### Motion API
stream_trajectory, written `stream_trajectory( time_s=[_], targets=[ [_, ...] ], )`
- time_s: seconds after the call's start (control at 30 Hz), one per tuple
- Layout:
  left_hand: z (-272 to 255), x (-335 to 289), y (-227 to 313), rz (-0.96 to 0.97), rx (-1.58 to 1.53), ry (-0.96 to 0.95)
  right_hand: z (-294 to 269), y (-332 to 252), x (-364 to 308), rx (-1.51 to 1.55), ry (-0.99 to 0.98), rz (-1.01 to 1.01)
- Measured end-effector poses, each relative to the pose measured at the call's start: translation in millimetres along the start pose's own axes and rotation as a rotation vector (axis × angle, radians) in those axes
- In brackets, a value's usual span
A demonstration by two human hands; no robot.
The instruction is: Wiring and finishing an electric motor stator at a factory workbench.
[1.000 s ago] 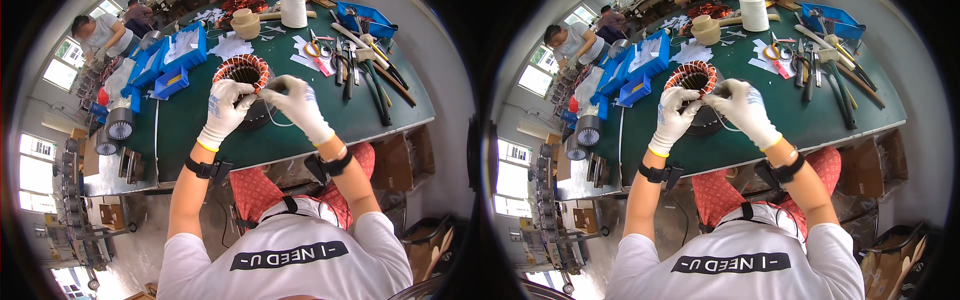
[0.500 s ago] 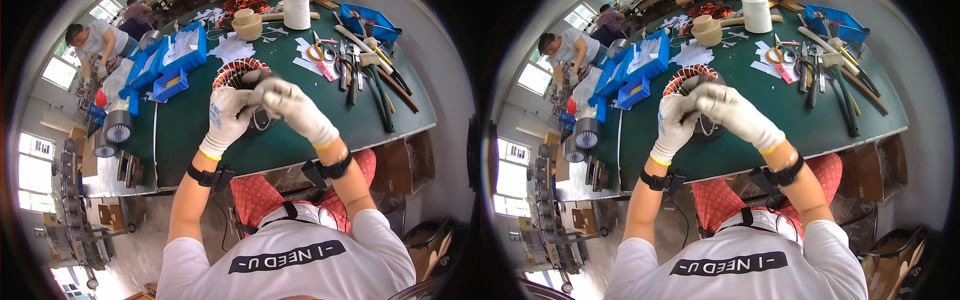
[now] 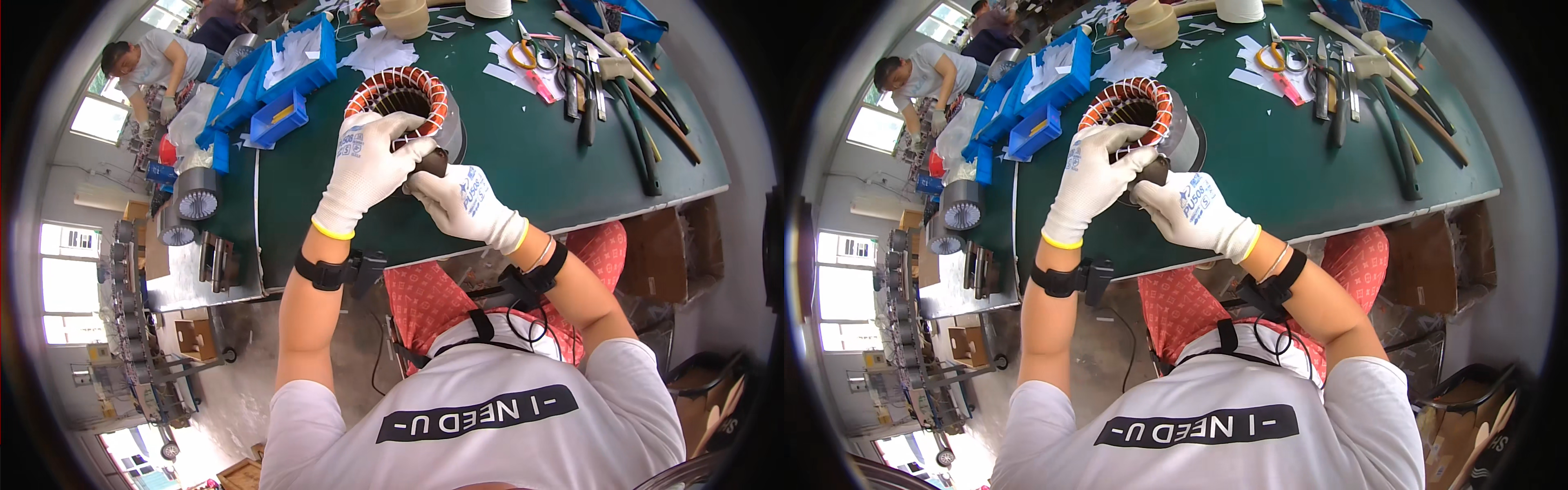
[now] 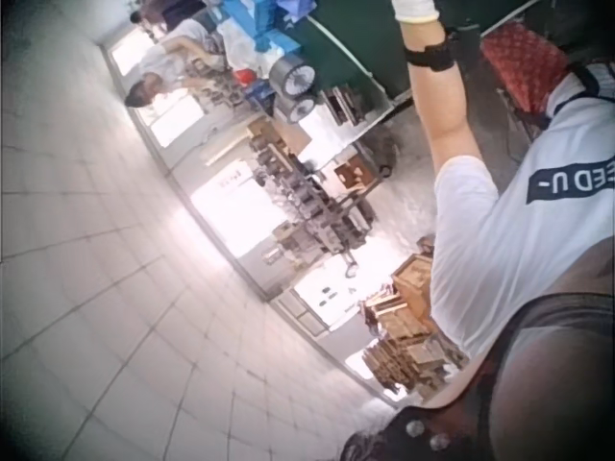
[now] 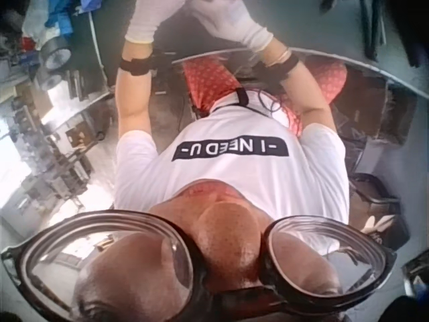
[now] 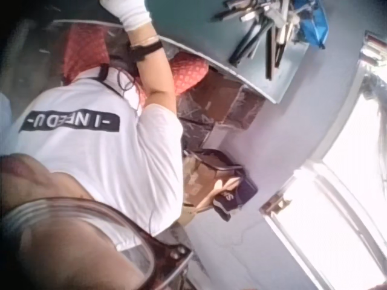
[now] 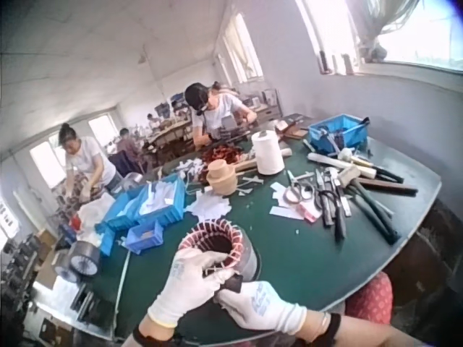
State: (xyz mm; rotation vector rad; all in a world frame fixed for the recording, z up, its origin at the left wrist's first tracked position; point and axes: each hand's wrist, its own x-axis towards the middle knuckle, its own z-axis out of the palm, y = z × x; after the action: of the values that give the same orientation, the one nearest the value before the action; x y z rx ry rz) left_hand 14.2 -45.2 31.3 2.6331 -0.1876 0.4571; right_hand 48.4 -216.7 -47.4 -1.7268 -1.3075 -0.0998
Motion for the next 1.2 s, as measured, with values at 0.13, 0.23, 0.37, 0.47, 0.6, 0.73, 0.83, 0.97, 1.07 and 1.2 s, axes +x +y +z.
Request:
stream_trajectory(
  time_s=[0.13,0.23,0.37,0.47,0.6,0.73,0.83,0.97,1.07,1.2],
  targets=[
    [5,-9,-10,0.125,0.059,0.163,-24,-16,4,-0.142,0.108,-0.197],
    [10,-4,-6,0.151,-0.001,0.200,-57,-1,-2,-0.308,0.435,-0.044],
    [11,-3,-3,0.153,0.015,0.192,-35,5,-1,-0.476,0.211,0.234],
    [14,-8,-13,0.176,0.051,0.217,-41,2,-13,-0.394,0.168,0.329],
    [9,-6,-9,0.222,0.017,0.273,-101,19,-72,-0.308,0.389,0.388],
    [15,0,-4,0.247,0.042,0.264,-142,48,-98,-0.041,0.394,0.733],
    [13,-3,-12,0.224,0.065,0.254,-140,21,-67,0.170,0.185,0.810],
    [8,-6,-15,0.249,0.045,0.237,-122,1,-39,0.926,0.200,0.778],
    [7,-4,-15,0.263,0.031,0.182,-106,-2,-27,1.111,0.262,0.780],
    [8,-6,-17,0.288,0.044,0.221,-92,17,-31,1.039,0.369,0.822]
  ],
)
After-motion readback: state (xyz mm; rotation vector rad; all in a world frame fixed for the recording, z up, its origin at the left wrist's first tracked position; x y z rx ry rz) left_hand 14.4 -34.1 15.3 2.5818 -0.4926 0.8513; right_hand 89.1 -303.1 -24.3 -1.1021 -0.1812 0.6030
